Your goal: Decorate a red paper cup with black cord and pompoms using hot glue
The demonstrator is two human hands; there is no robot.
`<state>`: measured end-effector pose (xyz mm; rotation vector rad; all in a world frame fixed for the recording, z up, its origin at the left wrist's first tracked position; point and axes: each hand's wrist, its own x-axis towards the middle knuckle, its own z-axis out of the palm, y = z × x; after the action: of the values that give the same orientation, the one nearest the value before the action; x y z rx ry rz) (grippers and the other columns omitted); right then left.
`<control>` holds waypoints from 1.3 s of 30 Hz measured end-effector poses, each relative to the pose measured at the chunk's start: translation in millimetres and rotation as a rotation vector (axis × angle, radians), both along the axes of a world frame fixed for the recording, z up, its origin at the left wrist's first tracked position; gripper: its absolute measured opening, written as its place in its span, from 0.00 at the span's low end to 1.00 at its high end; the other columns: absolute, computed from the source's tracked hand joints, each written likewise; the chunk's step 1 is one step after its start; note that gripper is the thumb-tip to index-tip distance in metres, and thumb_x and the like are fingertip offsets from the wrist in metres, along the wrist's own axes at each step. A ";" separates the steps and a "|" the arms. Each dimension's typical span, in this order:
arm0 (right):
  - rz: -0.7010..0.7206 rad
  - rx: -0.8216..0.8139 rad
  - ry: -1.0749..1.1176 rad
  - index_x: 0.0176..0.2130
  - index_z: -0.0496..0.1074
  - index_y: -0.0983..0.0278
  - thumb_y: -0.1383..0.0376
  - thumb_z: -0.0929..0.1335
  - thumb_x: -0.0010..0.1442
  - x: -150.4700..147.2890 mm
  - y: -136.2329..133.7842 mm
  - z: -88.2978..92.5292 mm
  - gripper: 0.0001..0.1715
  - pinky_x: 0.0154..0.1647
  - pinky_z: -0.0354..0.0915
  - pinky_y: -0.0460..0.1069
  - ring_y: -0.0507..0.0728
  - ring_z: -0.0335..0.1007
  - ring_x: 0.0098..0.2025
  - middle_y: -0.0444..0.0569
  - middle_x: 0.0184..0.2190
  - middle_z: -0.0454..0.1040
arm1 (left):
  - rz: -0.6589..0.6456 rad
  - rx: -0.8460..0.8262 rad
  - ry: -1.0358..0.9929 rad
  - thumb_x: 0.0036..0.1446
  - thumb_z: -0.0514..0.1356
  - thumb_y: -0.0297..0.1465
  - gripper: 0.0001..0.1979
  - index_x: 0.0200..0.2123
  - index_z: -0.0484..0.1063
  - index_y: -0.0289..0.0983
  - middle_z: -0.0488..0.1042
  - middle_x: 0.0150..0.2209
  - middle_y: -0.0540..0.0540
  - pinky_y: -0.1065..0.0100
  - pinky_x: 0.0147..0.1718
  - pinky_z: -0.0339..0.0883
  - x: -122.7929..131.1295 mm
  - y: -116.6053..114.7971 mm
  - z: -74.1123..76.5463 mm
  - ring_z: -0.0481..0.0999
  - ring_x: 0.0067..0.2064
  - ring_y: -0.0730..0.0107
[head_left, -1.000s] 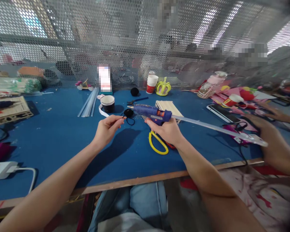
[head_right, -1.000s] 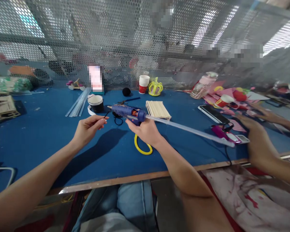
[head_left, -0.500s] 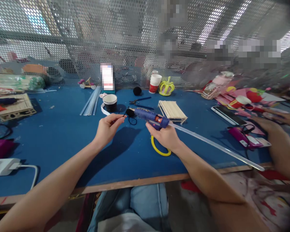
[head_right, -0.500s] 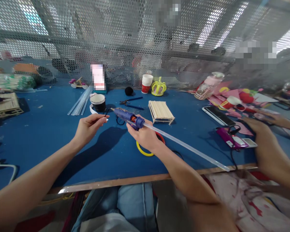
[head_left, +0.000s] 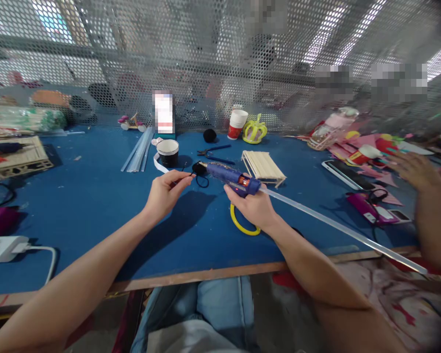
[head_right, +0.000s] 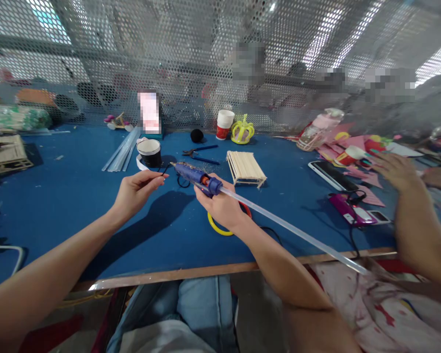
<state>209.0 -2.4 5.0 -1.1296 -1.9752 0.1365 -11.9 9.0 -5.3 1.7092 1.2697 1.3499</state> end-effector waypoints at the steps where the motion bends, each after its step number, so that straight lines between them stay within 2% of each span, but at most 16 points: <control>1: 0.000 0.001 0.003 0.32 0.71 0.61 0.60 0.65 0.56 -0.2 0.1 0.4 0.08 0.41 0.69 0.54 0.58 0.74 0.34 0.49 0.28 0.76 | -0.003 0.001 0.005 0.52 0.60 0.40 0.14 0.34 0.78 0.35 0.77 0.33 0.44 0.71 0.28 0.61 -0.2 0.1 -0.3 0.69 0.30 0.72; 7: -0.032 -0.003 0.024 0.29 0.71 0.61 0.59 0.65 0.54 0.2 1.5 -0.9 0.08 0.41 0.69 0.54 0.58 0.73 0.32 0.49 0.27 0.76 | -0.010 0.006 0.023 0.53 0.60 0.40 0.15 0.35 0.78 0.35 0.77 0.32 0.44 0.70 0.28 0.61 -0.6 0.5 -1.5 0.69 0.30 0.71; 16: 0.010 -0.056 0.025 0.33 0.72 0.62 0.60 0.64 0.56 0.3 -3.9 2.2 0.10 0.35 0.70 0.53 0.57 0.72 0.29 0.48 0.26 0.74 | -0.012 0.012 0.022 0.53 0.60 0.40 0.14 0.35 0.78 0.36 0.76 0.31 0.45 0.71 0.28 0.60 -1.0 1.5 -3.8 0.68 0.29 0.72; 25: -0.019 -0.069 0.054 0.31 0.70 0.61 0.59 0.65 0.55 0.0 -2.0 2.7 0.08 0.36 0.70 0.52 0.57 0.72 0.29 0.48 0.26 0.74 | -0.015 0.016 0.027 0.53 0.60 0.40 0.15 0.35 0.78 0.36 0.78 0.33 0.44 0.71 0.30 0.62 -0.9 0.4 -2.7 0.71 0.31 0.70; 32: -0.002 -0.099 0.037 0.33 0.72 0.61 0.60 0.64 0.56 -1.1 -6.8 4.2 0.08 0.33 0.70 0.52 0.56 0.71 0.28 0.47 0.23 0.72 | -0.013 0.031 0.045 0.53 0.60 0.40 0.14 0.35 0.78 0.36 0.77 0.31 0.44 0.71 0.28 0.61 -1.5 0.5 -3.0 0.69 0.29 0.72; 39: -0.034 -0.102 0.041 0.34 0.72 0.61 0.60 0.64 0.57 0.3 -5.8 6.3 0.09 0.34 0.70 0.53 0.57 0.71 0.28 0.47 0.25 0.72 | -0.012 0.028 0.038 0.53 0.60 0.40 0.14 0.35 0.78 0.36 0.78 0.32 0.44 0.70 0.30 0.63 -1.0 0.1 -2.4 0.72 0.31 0.71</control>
<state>209.3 -8.3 11.3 -1.2149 -1.9301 0.2431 -12.9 9.1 -7.7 1.7666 1.2649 1.3403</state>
